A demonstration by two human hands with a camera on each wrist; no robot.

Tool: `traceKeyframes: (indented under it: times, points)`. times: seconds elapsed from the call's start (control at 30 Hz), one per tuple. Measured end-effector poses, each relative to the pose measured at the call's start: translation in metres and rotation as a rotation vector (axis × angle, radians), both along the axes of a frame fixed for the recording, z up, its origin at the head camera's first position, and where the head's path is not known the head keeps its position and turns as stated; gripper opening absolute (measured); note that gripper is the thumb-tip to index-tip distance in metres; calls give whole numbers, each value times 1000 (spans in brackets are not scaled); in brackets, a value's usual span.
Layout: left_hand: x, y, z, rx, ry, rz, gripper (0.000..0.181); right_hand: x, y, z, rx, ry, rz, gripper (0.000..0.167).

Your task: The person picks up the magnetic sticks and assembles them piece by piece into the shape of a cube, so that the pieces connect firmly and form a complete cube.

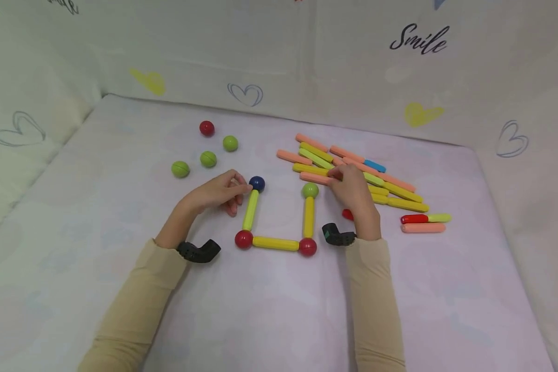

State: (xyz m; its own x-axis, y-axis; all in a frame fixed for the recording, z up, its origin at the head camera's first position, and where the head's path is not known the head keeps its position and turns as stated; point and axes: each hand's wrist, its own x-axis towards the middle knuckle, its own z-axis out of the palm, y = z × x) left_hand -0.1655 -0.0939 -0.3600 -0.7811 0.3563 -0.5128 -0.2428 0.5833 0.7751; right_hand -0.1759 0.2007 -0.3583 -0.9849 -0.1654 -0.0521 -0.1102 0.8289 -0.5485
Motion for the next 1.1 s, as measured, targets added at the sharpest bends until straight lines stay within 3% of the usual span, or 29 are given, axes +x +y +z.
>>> traceKeyframes:
  times: [0.07,0.17,0.3,0.4,0.6,0.73,0.93,1.1]
  points:
    - [-3,0,-5,39,30,-1,38,3,-2,3,-4,-10,6,40]
    - [-7,-1,-12,91,60,-61,41,5,-3,4,-11,-33,7,47]
    - [-12,-5,-20,159,66,-114,42,5,-2,2,-39,-83,-6,32]
    - [-14,-7,-22,179,58,-122,43,5,-1,2,-51,-125,-18,26]
    - [-13,-6,-22,195,40,-100,41,3,0,3,-28,-162,2,30]
    - [-13,-6,-23,198,34,-93,41,4,2,3,-26,-142,31,26]
    - [-17,-6,-24,198,34,-101,41,5,1,11,-5,16,129,15]
    - [-18,-5,-25,195,40,-98,41,7,-5,23,-25,-49,109,24]
